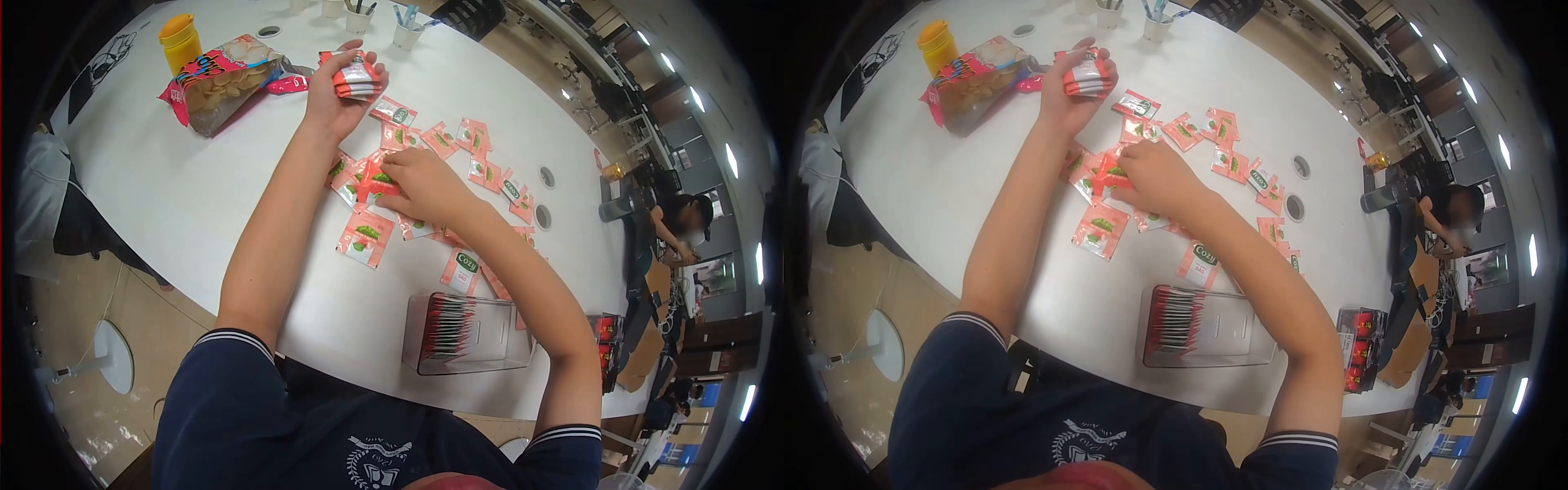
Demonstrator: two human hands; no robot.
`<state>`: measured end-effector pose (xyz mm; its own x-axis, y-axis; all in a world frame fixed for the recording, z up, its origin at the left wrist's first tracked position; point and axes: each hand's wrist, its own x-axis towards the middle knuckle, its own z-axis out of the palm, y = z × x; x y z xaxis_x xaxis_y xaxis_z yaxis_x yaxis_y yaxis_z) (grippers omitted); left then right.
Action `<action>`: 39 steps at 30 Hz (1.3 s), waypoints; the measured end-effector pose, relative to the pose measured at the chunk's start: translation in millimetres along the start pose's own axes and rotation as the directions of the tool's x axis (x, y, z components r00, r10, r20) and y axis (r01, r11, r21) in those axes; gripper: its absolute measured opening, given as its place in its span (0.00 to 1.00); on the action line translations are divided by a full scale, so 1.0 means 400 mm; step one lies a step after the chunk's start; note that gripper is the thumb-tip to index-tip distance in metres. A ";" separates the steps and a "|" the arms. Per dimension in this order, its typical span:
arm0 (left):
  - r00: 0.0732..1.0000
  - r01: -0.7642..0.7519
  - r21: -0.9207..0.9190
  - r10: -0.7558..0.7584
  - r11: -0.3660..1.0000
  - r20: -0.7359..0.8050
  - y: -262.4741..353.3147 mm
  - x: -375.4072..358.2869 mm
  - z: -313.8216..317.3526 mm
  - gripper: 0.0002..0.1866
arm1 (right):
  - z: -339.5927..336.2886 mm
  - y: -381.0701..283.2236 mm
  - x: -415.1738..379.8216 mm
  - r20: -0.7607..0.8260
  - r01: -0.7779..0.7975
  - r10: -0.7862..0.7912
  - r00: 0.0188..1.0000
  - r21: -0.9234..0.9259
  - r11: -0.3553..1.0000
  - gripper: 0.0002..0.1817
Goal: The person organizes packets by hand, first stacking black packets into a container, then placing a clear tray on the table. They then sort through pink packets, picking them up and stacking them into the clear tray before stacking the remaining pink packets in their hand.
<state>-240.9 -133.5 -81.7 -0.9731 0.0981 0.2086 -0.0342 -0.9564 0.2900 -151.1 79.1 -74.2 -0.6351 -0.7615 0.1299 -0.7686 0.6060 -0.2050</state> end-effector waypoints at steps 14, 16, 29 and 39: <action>0.984 0.134 0.176 -0.153 0.975 0.096 -0.061 -0.035 0.081 0.36 | -0.352 0.024 0.126 -0.808 -0.107 0.127 0.576 0.080 0.991 0.14; 0.969 0.163 0.008 -0.162 0.987 0.184 -0.063 -0.037 0.114 0.37 | -0.273 0.067 0.157 -0.515 0.093 -0.203 0.833 -0.231 0.968 0.19; 0.992 0.055 -0.133 -0.039 0.990 0.118 0.050 0.021 -0.003 0.26 | 0.030 0.201 0.289 0.067 -0.196 0.238 0.969 -0.380 0.904 0.13; 0.964 0.228 -0.157 -0.200 0.961 0.177 0.022 0.010 0.042 0.27 | -0.698 0.069 0.215 -0.777 0.262 -0.179 0.603 -0.019 0.965 0.16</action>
<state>-241.2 -137.0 -62.5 -0.8908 0.3342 0.3080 -0.2904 -0.9398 0.1800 -248.3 94.5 202.3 -0.3055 -0.3889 0.8692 -0.9094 0.3897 -0.1453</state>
